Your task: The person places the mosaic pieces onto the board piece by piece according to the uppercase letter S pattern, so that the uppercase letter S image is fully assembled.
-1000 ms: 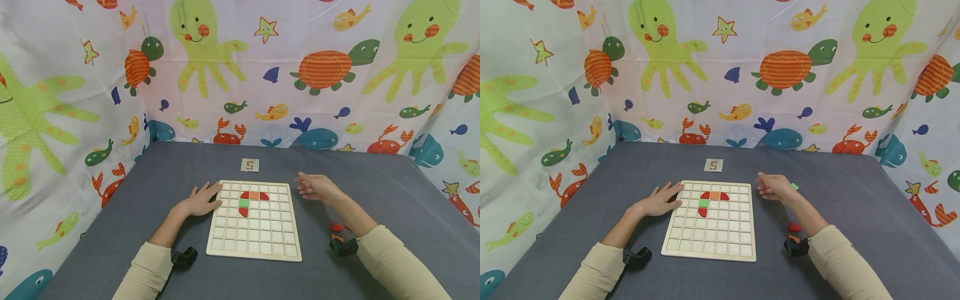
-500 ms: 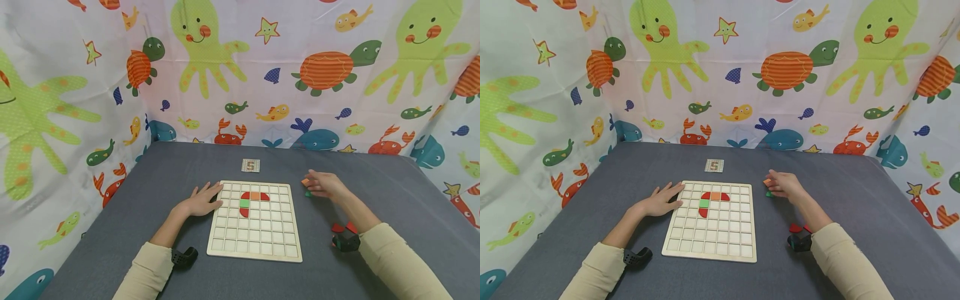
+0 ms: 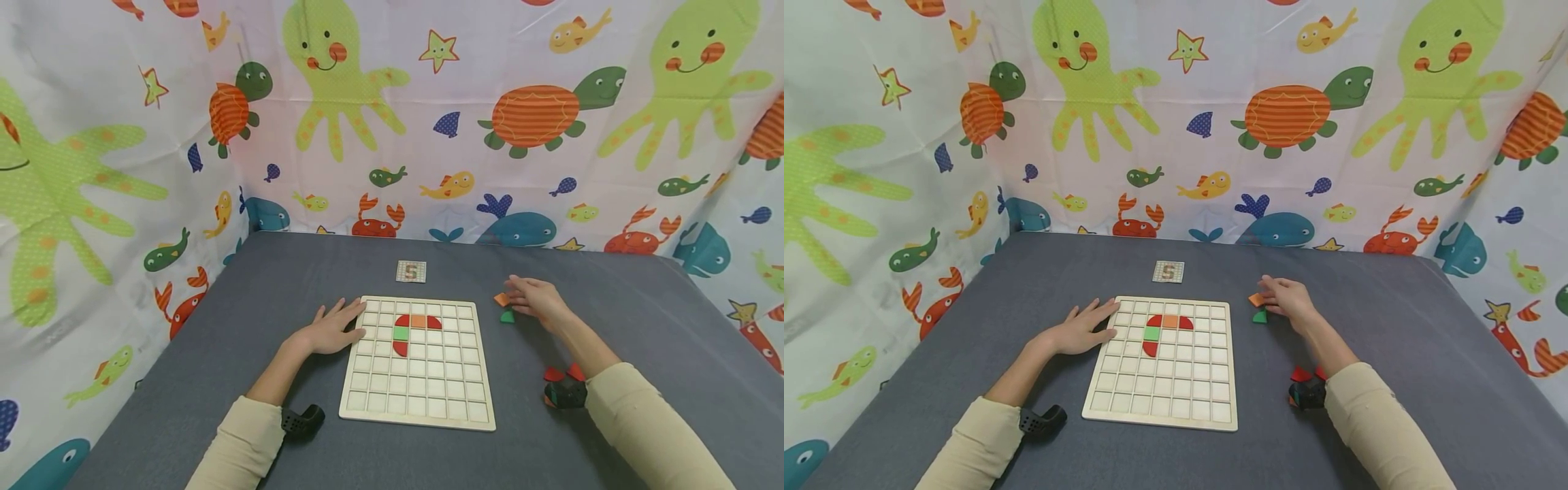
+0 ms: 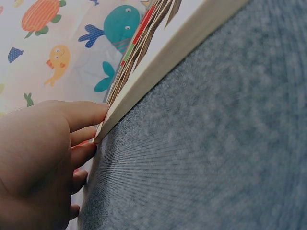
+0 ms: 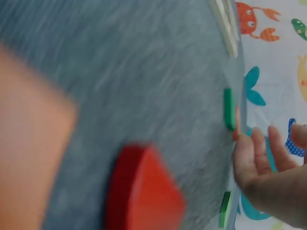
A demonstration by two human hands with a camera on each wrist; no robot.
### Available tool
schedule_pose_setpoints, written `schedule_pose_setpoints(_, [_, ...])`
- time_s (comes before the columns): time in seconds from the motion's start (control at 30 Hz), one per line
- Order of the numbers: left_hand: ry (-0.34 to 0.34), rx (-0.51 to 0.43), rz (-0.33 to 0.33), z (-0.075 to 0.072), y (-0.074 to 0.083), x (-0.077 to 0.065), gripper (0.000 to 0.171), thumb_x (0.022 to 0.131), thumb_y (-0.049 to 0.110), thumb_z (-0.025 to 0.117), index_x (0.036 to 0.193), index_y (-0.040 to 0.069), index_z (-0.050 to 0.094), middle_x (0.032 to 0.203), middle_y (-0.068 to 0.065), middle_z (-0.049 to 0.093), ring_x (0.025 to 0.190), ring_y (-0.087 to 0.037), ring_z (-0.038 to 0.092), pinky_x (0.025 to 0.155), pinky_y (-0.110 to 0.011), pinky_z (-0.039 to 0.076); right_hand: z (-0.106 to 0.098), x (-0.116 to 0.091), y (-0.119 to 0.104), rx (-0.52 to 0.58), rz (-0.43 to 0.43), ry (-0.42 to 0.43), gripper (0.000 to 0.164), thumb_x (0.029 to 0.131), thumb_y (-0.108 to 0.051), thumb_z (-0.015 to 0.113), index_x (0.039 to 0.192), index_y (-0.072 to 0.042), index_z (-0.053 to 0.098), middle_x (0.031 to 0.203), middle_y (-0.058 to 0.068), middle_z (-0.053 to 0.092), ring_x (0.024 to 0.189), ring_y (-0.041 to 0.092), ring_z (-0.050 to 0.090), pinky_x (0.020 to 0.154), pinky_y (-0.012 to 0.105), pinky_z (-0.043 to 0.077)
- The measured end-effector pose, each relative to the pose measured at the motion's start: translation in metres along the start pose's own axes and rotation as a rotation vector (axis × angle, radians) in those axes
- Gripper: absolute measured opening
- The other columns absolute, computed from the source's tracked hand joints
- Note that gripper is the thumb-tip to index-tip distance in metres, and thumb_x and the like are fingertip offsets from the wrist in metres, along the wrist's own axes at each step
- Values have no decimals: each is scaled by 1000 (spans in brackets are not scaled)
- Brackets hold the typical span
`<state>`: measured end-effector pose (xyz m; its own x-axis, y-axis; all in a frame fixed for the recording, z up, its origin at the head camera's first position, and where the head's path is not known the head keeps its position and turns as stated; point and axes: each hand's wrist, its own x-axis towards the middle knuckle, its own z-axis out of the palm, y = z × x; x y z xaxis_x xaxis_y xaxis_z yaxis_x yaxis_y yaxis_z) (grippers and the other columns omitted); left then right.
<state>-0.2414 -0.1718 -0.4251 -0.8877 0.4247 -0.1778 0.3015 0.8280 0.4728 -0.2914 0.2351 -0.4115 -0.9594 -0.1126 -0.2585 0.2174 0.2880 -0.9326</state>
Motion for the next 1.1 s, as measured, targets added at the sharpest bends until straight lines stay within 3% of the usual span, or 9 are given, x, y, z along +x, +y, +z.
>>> schedule_pose_setpoints(0.27, [3,-3,3,0,0,0,64,99,32,50,152,8,24,156,-12,18,143,-36,5,108,-60,-1,-5,8,10,-97,-96,8,52,101,-24,49,140,9,39,140,29,39,123,38,44,94,34,45])
schedule_pose_setpoints(0.57, [1,4,4,1,0,0,64,99,32,49,152,7,24,156,-12,18,143,-36,5,108,-61,-1,1,10,6,-348,-175,-14,43,94,-10,60,133,7,49,131,30,47,121,42,42,93,49,41])
schedule_pose_setpoints(0.73, [-1,-12,28,-1,-1,-1,62,100,30,49,152,6,24,156,-14,18,142,-38,5,108,-62,-2,7,11,3,-445,-198,8,39,92,-4,61,128,7,52,123,29,51,111,41,50,88,50,45])
schedule_pose_setpoints(1.1, [4,-13,38,-3,-1,-2,63,100,31,49,151,5,24,156,-14,18,142,-39,6,108,-62,-1,11,18,4,-501,-186,41,35,91,-3,62,125,5,56,116,26,56,102,37,55,84,46,47])
